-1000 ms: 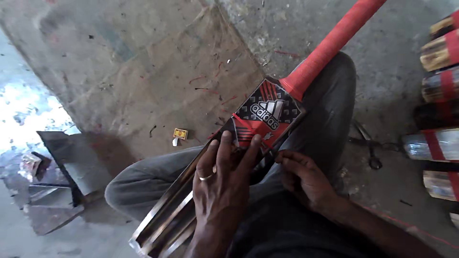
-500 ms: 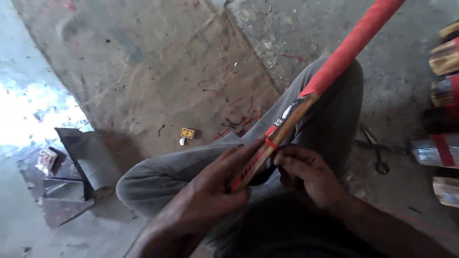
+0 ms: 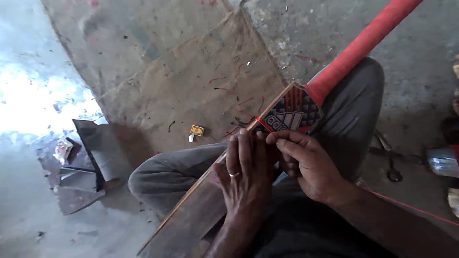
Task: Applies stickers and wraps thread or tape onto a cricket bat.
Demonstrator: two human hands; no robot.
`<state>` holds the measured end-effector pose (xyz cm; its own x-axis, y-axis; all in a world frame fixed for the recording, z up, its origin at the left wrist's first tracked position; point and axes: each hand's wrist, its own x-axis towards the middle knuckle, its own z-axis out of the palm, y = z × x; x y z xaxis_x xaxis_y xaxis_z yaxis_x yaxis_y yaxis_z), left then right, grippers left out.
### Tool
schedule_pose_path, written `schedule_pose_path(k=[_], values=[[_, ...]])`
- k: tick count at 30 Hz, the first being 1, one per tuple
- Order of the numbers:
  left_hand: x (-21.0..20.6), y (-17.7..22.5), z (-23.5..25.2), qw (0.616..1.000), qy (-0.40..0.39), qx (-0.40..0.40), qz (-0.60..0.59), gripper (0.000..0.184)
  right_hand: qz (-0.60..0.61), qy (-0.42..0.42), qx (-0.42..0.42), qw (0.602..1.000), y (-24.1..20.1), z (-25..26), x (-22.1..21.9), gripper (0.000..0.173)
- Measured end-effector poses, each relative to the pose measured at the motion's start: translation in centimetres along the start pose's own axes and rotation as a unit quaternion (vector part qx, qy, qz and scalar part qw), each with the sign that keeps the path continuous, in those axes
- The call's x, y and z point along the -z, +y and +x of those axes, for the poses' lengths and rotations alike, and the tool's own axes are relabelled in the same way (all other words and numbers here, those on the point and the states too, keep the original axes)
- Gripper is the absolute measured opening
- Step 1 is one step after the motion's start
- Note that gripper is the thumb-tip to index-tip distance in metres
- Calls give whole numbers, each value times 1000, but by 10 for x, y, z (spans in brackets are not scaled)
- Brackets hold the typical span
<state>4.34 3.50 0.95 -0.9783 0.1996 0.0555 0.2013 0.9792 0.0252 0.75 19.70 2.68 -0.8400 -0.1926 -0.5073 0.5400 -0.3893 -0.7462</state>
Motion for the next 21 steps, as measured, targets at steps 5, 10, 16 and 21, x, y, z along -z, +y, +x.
schedule_pose_path(k=[5, 10, 16, 21], values=[[-2, -1, 14, 1000, -15, -10, -26, 99, -128, 27, 36, 991, 29, -31, 36, 24], [4, -12, 20, 997, -42, -28, -59, 106, -61, 39, 10, 997, 52, -42, 56, 24], [10, -15, 26, 993, -73, -40, -82, 86, 24, 25, -6, 999, 54, -44, 59, 22], [35, -34, 38, 954, -188, -69, -224, 83, 17, -31, 17, 999, 36, -44, 48, 21]])
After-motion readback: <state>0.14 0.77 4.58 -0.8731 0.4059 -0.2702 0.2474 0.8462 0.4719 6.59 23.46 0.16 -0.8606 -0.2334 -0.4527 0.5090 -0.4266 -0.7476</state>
